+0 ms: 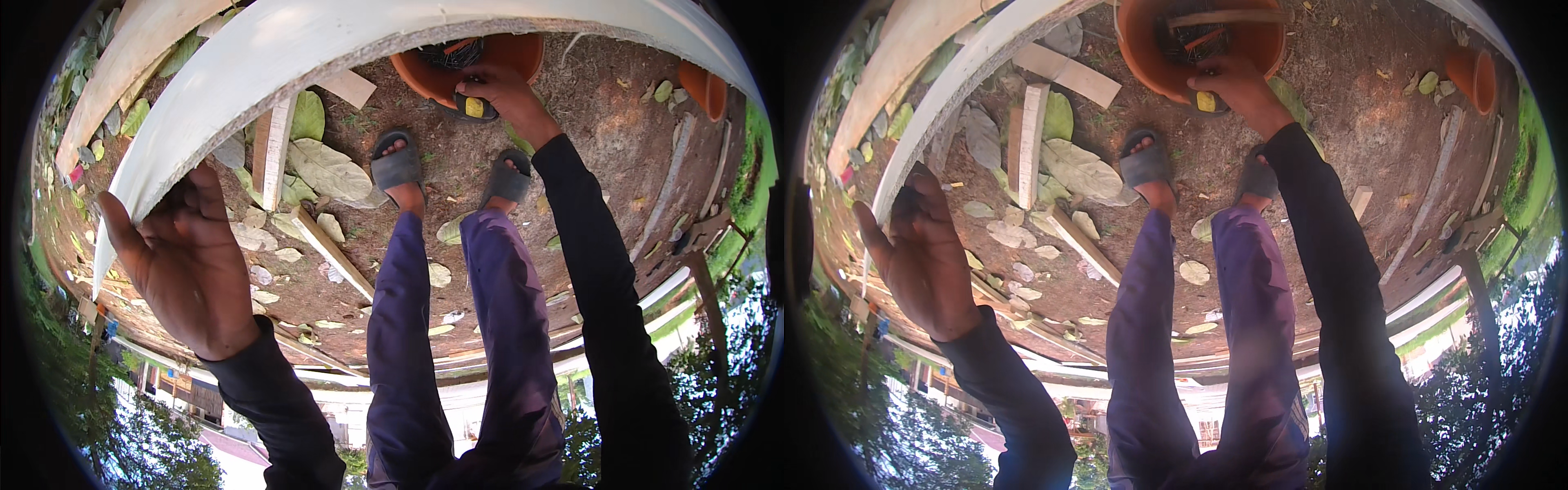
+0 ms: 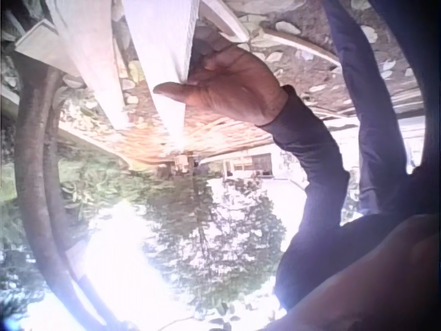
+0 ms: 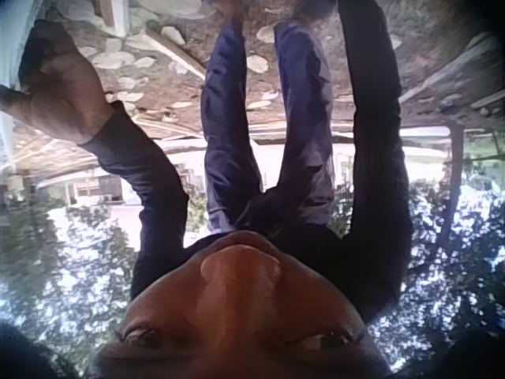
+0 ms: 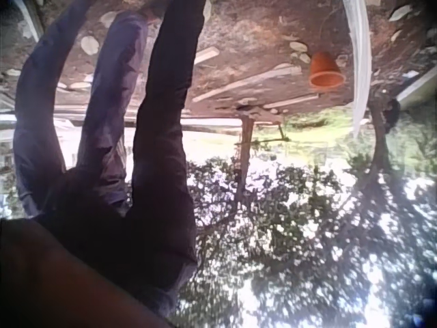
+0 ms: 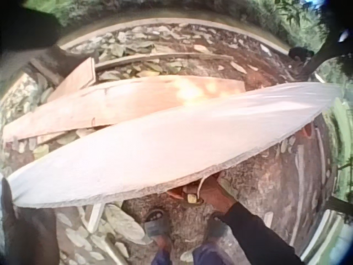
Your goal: The person uses a hand saw to cut a large white board in half, then moves the cut piece aside. They retrieve a tape measure and mark measurements on the remaining board. The work takes place outdoors on a dirt surface with scattered wood pieces.
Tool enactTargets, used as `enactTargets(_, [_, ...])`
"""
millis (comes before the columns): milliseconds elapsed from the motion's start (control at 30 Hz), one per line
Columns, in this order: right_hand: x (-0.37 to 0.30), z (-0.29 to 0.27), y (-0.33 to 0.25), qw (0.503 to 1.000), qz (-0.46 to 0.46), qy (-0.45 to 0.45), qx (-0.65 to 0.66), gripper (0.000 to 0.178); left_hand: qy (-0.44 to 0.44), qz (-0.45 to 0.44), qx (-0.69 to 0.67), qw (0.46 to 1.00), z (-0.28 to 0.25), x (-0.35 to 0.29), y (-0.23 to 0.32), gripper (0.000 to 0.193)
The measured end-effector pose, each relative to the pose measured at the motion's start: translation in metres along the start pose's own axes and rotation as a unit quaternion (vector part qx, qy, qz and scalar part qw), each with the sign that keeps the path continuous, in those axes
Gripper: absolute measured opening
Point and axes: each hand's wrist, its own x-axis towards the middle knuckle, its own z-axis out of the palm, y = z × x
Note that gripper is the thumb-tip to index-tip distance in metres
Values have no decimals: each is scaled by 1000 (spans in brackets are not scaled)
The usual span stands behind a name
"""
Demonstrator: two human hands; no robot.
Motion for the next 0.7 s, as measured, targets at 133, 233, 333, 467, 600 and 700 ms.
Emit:
enactTargets(133, [-47,-3,3,955,18,-23,296,55,-54,14,-90,994,-7,-4,-14,43])
enactTargets(233, [-63,-5,3,896,19,-65,440,54,-75,40,-17,996,-7,-13,-27,48])
enactTargets(333, [-67,-5,5,858,38,-105,501,52,-84,62,118,988,0,-12,-43,53])
enactTargets(467, [-41,-1,2,933,58,-66,349,51,-120,45,112,985,8,-4,-62,49])
enactTargets(600, [-10,9,-3,995,-83,11,51,45,-141,20,85,986,20,1,-78,38])
enactTargets(700, [37,7,-8,978,-110,63,-164,35,-112,24,92,989,28,4,-83,38])
